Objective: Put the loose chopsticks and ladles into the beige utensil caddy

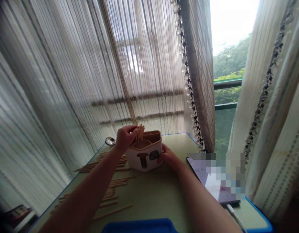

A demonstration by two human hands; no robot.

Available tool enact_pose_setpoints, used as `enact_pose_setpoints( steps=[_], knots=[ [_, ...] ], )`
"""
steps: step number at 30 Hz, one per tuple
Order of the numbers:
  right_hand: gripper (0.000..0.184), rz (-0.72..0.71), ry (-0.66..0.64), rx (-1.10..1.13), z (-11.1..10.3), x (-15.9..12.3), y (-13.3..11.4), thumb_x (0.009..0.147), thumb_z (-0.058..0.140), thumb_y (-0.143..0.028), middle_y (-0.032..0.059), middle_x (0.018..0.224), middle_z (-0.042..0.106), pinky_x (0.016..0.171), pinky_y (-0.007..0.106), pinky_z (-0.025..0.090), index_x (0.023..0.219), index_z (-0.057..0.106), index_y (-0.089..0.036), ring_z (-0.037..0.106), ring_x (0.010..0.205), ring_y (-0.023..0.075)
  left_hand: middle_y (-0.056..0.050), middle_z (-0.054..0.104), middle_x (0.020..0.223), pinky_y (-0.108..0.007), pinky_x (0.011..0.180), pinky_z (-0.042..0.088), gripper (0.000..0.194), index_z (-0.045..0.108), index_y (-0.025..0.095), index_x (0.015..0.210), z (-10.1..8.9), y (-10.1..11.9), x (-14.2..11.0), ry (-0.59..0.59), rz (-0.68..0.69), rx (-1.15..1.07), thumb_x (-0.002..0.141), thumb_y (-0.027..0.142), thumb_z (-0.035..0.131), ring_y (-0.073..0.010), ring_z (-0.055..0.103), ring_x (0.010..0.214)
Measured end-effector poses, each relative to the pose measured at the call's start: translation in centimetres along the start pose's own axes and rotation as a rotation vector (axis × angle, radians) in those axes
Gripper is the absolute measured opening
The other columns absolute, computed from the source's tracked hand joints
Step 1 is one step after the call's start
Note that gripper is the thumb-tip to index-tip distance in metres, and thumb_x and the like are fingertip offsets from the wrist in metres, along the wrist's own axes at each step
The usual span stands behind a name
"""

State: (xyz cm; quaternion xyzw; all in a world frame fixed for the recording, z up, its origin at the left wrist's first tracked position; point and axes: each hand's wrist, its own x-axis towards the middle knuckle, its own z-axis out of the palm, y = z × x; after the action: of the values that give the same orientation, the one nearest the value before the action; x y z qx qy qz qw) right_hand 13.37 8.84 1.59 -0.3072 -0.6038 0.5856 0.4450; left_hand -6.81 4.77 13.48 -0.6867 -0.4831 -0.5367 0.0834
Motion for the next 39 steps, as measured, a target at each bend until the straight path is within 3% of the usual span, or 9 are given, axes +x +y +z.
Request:
enact_pose_setpoints(
  steps=[8, 16, 26, 39],
  knots=[
    [0.052, 0.001, -0.009, -0.023, 0.0, 0.2, 0.0, 0.044, 0.062, -0.01, 0.001, 0.086, 0.067, 0.055, 0.027, 0.046, 0.095, 0.057, -0.019, 0.062, 0.078, 0.022, -0.003, 0.07, 0.079, -0.024, 0.066, 0.048, 0.019, 0.071, 0.018, 0.093, 0.4, -1.2, 0.4, -0.049, 0.096, 0.049, 0.078, 0.026, 0.061, -0.0114, 0.057, 0.063],
    [0.052, 0.003, 0.002, -0.044, 0.1, 0.2, 0.1, 0.045, 0.061, -0.012, 0.0009, 0.085, 0.067, 0.052, 0.026, 0.045, 0.096, 0.057, -0.019, 0.062, 0.075, 0.0215, 0.0, 0.066, 0.085, -0.018, 0.057, 0.045, 0.056, 0.046, 0.024, 0.134, 0.9, -1.9, 0.2, -0.128, 0.085, -0.074, 0.08, 0.017, 0.056, -0.0056, 0.049, 0.052],
    [0.049, 0.004, 0.005, -0.038, 0.3, 0.0, -0.2, 0.045, 0.061, -0.011, 0.0006, 0.084, 0.067, 0.054, 0.026, 0.046, 0.093, 0.058, -0.019, 0.061, 0.076, 0.0212, -0.004, 0.065, 0.086, -0.025, 0.071, 0.049, 0.031, 0.066, 0.019, 0.111, 0.5, -1.3, 0.0, -0.138, 0.145, 0.03, 0.083, 0.018, 0.054, -0.0117, 0.056, 0.069],
    [0.051, 0.01, 0.017, -0.023, 0.2, 0.3, 0.0, 0.044, 0.06, -0.008, 0.0001, 0.083, 0.068, 0.055, 0.028, 0.046, 0.094, 0.058, -0.02, 0.061, 0.076, 0.022, -0.003, 0.065, 0.085, -0.023, 0.066, 0.049, 0.025, 0.066, 0.017, 0.106, 0.4, -0.9, 0.0, -0.103, 0.149, 0.031, 0.085, 0.024, 0.055, -0.0093, 0.054, 0.062]
  ],
)
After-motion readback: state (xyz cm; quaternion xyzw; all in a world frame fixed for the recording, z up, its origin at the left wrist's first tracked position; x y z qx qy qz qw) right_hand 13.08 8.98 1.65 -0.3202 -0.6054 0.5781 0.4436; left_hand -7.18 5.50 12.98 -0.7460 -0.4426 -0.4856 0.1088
